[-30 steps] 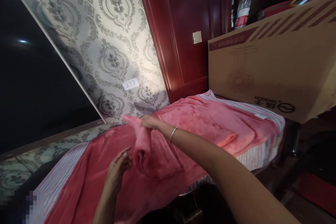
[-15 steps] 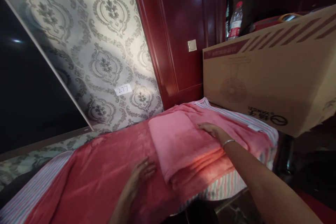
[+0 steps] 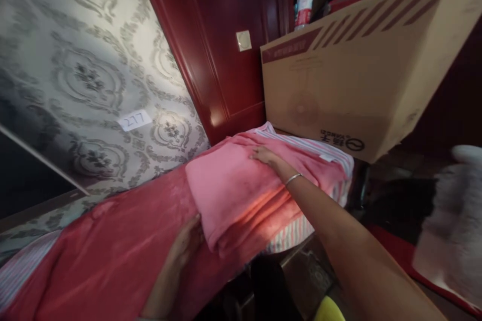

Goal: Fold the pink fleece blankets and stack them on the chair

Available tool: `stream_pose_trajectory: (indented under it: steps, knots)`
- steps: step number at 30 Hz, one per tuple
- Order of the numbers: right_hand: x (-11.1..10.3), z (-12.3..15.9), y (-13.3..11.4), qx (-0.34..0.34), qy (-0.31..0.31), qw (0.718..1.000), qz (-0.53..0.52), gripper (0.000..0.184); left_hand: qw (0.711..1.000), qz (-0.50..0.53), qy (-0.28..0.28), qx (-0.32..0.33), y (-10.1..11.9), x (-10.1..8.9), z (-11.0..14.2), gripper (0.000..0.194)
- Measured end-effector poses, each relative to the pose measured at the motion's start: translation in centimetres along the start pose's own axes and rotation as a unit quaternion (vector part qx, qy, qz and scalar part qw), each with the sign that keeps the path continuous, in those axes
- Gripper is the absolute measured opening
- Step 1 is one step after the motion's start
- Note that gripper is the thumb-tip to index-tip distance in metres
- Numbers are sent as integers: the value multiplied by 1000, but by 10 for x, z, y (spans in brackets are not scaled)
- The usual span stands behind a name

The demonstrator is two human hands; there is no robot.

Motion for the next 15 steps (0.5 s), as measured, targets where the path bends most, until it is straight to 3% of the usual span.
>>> stream_pose_trajectory:
  steps: [4, 10, 15]
  knots:
    - [-1, 11, 31, 96, 43, 993, 46, 27, 1000, -5, -9, -19, 0, 8, 3, 39]
    - [-10, 34, 40, 99, 54, 992, 51, 47, 998, 39, -1, -49, 0, 22, 6, 33]
    - [-16, 54, 35, 78, 11, 997, 4, 38, 996, 84, 16, 17, 2, 41, 3, 49]
Point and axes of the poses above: each hand's wrist, its own z-axis away from the middle knuckle, its own x-axis out of the palm, y = z × x, the point moved 4 cm from there along -z, towards the middle knuckle, and after that the axes turned 8 degrees about -z, right-handed, at the moved point
